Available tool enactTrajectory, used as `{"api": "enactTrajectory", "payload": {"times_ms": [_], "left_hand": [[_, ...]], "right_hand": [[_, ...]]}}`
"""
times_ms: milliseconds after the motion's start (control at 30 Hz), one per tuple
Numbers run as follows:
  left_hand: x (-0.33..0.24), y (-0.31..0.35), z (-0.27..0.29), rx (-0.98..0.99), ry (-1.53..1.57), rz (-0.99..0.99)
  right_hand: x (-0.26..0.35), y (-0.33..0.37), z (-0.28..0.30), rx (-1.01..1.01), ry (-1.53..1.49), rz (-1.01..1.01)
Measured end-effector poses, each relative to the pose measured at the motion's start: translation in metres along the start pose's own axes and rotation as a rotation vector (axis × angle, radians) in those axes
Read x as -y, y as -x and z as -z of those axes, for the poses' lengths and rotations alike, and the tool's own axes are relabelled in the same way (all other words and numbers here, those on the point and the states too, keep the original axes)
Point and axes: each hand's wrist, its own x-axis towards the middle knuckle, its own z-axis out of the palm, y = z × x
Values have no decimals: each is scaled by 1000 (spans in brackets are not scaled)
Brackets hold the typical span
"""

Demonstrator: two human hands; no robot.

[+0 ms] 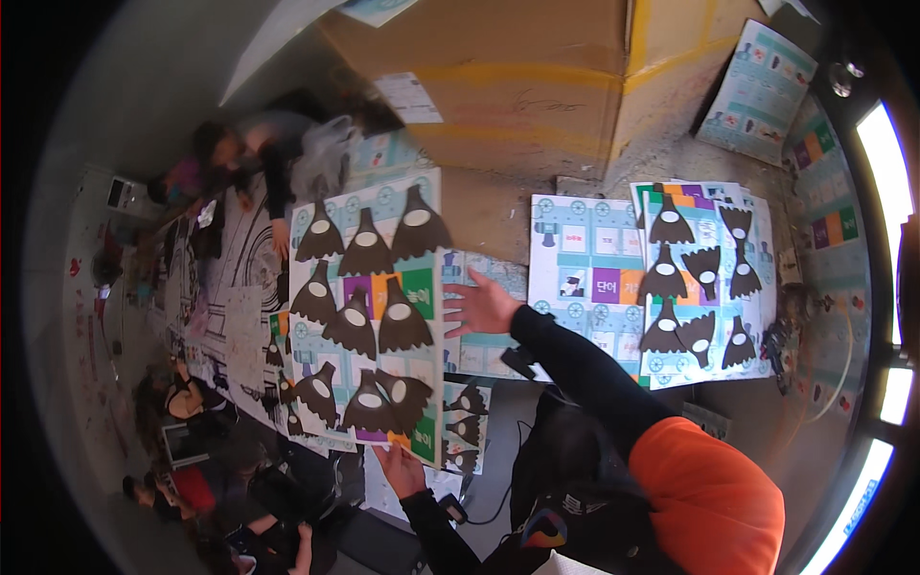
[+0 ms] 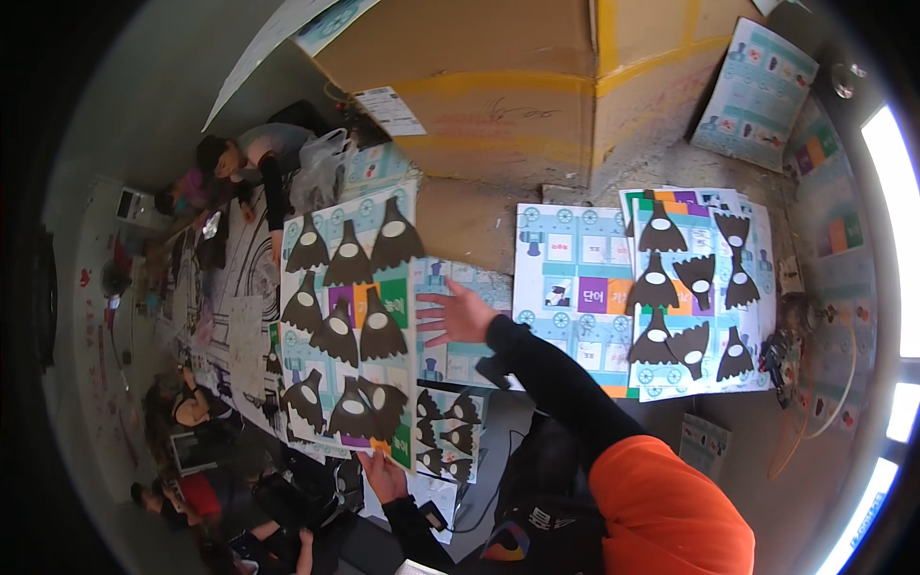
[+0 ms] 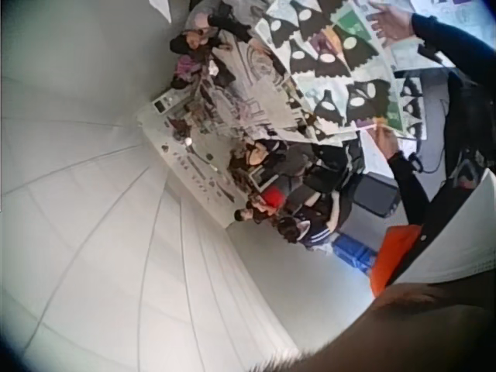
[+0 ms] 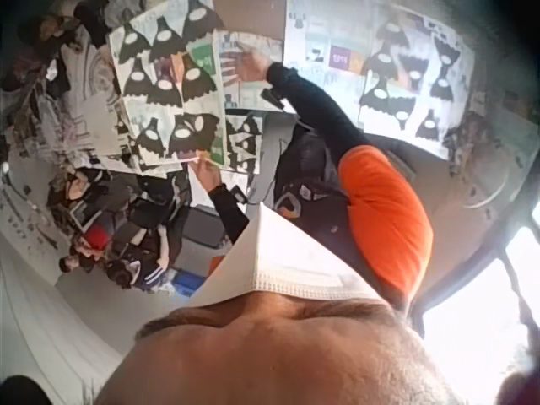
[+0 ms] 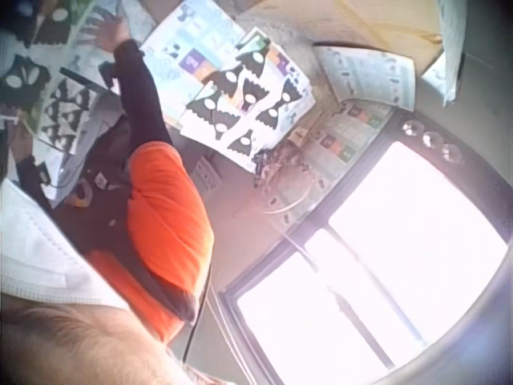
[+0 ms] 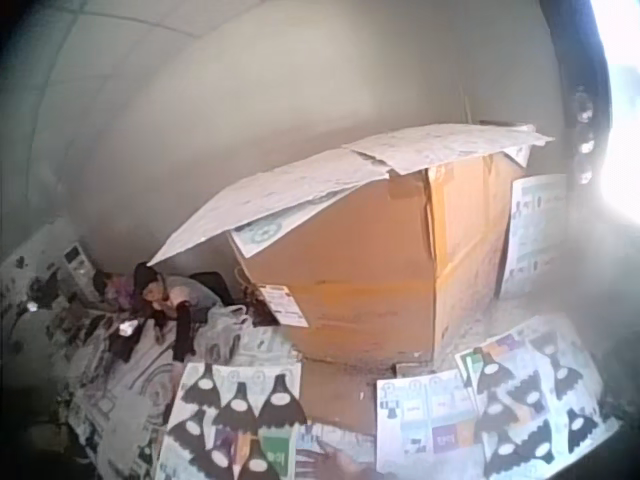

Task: Printing patterns onto shoe components using a manual heat-press or printing tool.

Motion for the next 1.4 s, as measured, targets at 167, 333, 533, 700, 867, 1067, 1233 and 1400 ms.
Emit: {"api": "enactTrajectory", "payload": {"times_ms": [167,333,533,700,867,1067,1233,1400], "left_hand": [[-21,37,-11,-24,-100,9],[-32,53,-12,-14,-51,33],[-33,52,-6,-10,-29,46],[-35,46,-15,34,-11,21],[-28,37,3,79,9,24],[-7,27,4,68,51,-24],[8,7,8,117,87,-10],[66,-28,50,104,166,39]], "right_hand": [[-28,-83,26,-202,-163,39],[-28,-71,34,-274,41,109],[25,-40,51,-357,287,230],[41,-21,56,-421,472,357],[35,-31,45,-485,651,493],[65,-46,27,-572,880,657],[86,-41,6,-628,1091,793],[69,23,30,-921,1042,917]]}}
